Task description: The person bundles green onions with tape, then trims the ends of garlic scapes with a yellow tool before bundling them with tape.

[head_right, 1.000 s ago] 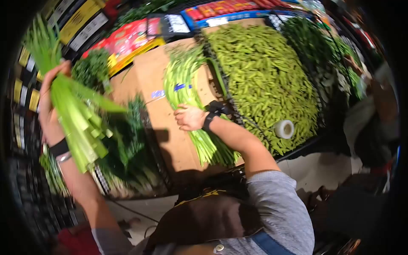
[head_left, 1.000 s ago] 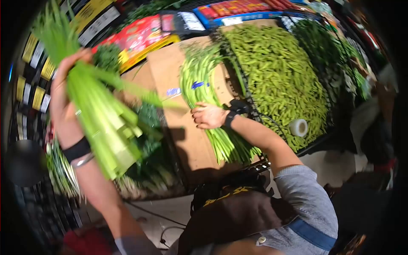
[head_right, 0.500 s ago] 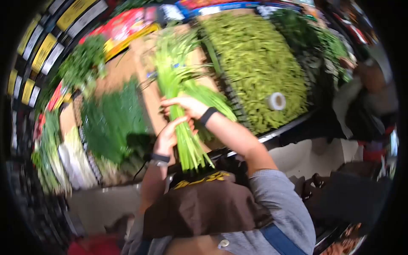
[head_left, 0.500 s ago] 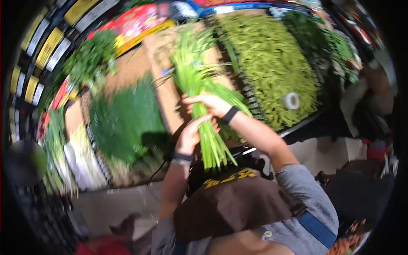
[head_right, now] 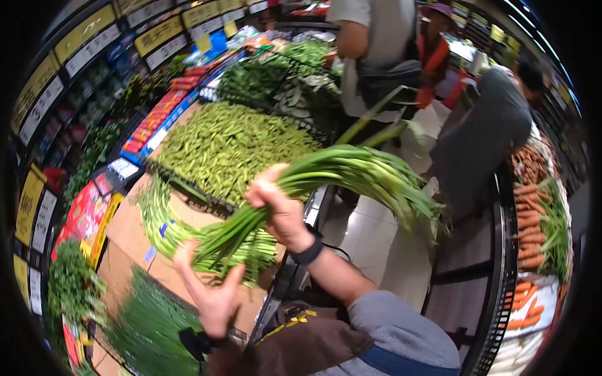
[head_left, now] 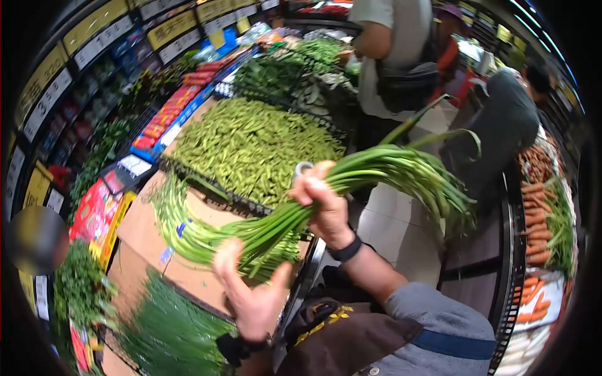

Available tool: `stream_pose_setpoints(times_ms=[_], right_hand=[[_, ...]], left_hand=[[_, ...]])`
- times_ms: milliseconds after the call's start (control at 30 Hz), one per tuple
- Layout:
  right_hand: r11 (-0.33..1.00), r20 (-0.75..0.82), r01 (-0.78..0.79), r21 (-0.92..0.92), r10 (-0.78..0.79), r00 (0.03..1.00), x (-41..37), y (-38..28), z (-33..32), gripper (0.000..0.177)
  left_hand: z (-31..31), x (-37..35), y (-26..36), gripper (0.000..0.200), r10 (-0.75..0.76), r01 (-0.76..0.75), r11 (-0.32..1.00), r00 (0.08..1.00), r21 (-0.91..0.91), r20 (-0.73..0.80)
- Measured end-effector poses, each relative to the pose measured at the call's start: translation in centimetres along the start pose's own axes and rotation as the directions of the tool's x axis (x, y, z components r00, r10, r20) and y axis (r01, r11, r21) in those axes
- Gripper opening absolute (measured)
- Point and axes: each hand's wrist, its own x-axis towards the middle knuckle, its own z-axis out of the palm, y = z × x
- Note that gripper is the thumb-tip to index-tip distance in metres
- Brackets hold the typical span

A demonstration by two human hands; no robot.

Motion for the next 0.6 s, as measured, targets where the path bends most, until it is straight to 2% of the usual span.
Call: stream_pose_setpoints(times_ms=[33,67,100,133,167,200,233,267,300,367,433,500,567,600], right_hand=[[0.996,-0.013,0.086,-0.009,-0.087,0.996,-0.1,-1.7,-2.0,0.017],[0.985,-0.130,0.170,-0.040,-0.173,0.976,-0.6,-3.0,-3.5,0.016],[0.967,-0.167,0.254,-0.022,-0.254,0.953,-1.2,-3.9,-5.3,0.015],[0.953,-0.193,0.298,-0.047,-0.301,0.934,-2.1,-4.8,-6.2,0.015],[0.941,-0.218,0.330,-0.072,-0.337,0.916,-3.2,-5.4,-6.9,0.015],[0.936,-0.224,0.335,-0.113,-0.352,0.909,-4.4,-5.7,-7.4,0.015],[0.932,-0.232,0.331,-0.146,-0.357,0.905,-5.8,-5.8,-7.8,0.016],[0.935,-0.209,0.316,-0.161,-0.346,0.915,-7.0,-5.7,-8.3,0.017],[0.956,-0.173,0.257,-0.143,-0.280,0.944,-8.4,-5.8,-8.3,0.017],[0.955,-0.180,0.199,-0.222,-0.240,0.954,-10.3,-5.9,-10.2,0.018],[0.966,-0.189,0.184,-0.182,-0.218,0.957,-11.4,-7.0,-11.7,0.015],[0.984,-0.149,0.146,-0.102,-0.161,0.976,-12.0,-8.0,-14.0,0.013],[0.980,-0.330,-0.022,0.199,0.089,0.940,-12.4,-9.3,-15.0,0.019],[0.945,-0.236,-0.121,0.305,0.198,0.951,-12.9,-9.6,-16.4,0.033]], left_hand=[[0.8,-1.6,-0.2,0.050,-0.101,0.172,0.904,0.975,-0.391,0.196],[2.2,-2.8,-0.5,0.032,0.012,0.220,0.803,0.923,-0.554,0.384],[4.2,-3.7,0.1,0.019,0.001,0.503,0.620,0.766,-0.602,0.642],[6.8,-4.8,0.3,0.025,0.091,0.740,0.398,0.555,-0.541,0.827],[10.6,-7.4,-0.7,0.036,0.162,0.867,0.145,0.454,-0.476,0.876],[12.9,-8.0,-0.8,0.048,0.132,0.948,-0.163,0.295,-0.273,0.946],[15.9,-9.1,-1.2,0.057,0.093,0.848,-0.499,0.255,-0.177,0.962],[15.3,-5.6,1.5,0.053,0.096,0.680,-0.710,0.352,-0.184,0.931],[15.7,-4.5,1.5,0.042,0.045,0.616,-0.775,0.273,-0.138,0.961],[17.4,-4.6,0.7,0.026,-0.190,0.410,-0.882,0.137,-0.231,0.972],[18.9,-5.6,-1.2,0.016,-0.437,0.362,-0.813,0.139,-0.456,0.889],[19.7,-5.5,-0.5,0.013,-0.503,0.422,-0.715,0.244,-0.557,0.829],[21.0,-5.4,1.1,0.010,-0.510,0.392,-0.656,0.399,-0.644,0.762],[21.5,-5.0,2.3,0.009,-0.557,0.387,-0.590,0.441,-0.709,0.704]])
